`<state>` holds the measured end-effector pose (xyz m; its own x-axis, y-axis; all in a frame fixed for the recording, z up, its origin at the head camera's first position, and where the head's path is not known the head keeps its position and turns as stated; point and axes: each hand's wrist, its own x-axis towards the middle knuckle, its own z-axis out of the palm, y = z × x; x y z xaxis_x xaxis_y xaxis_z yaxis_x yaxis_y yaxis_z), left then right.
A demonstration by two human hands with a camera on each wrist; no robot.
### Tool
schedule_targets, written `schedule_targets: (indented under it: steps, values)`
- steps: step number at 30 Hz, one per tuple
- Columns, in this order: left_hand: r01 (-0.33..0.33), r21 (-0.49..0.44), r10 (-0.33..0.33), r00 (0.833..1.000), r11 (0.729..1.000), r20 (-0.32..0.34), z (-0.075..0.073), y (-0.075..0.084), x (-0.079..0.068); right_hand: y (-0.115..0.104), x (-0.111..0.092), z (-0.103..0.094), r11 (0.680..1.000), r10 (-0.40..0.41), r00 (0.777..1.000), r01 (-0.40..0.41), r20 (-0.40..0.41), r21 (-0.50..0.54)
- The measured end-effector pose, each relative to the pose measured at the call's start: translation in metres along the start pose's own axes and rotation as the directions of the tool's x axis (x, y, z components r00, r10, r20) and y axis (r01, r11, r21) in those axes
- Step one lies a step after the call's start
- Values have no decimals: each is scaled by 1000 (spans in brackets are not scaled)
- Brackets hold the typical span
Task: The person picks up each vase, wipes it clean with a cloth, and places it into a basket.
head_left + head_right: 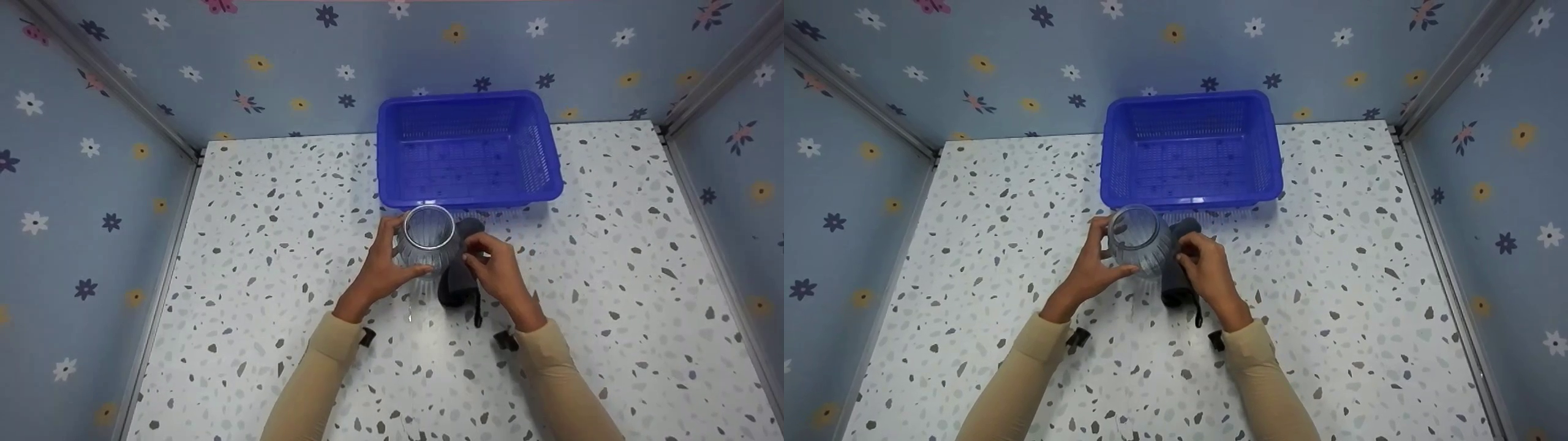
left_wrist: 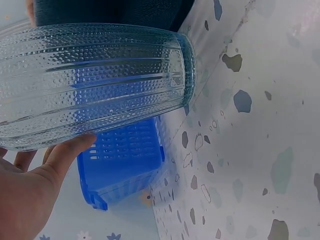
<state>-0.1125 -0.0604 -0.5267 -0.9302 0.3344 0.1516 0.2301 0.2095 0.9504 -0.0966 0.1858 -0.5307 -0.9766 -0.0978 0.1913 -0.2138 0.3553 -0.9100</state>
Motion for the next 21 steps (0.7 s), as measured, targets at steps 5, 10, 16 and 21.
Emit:
schedule_targets:
  steps: [5, 10, 16, 21]
  values:
    - [6, -4, -6, 1000, 1000, -2, 0, 0, 0, 7, 0, 4, 997, -3, 1000, 3, -6, -76]
    - [-2, -8, 2, 1000, 1000, 0, 0, -1, 1, 15, -2, 10, 996, 14, 1000, -14, -1, -85]
    - [-11, -6, 11, 1000, 1000, -3, 0, -1, 1, 22, -1, 14, 994, 45, 999, -44, 2, -102]
    - [-25, -16, 25, 1000, 1000, 3, 0, -1, 0, 25, -2, 14, 996, 43, 999, -42, 6, -75]
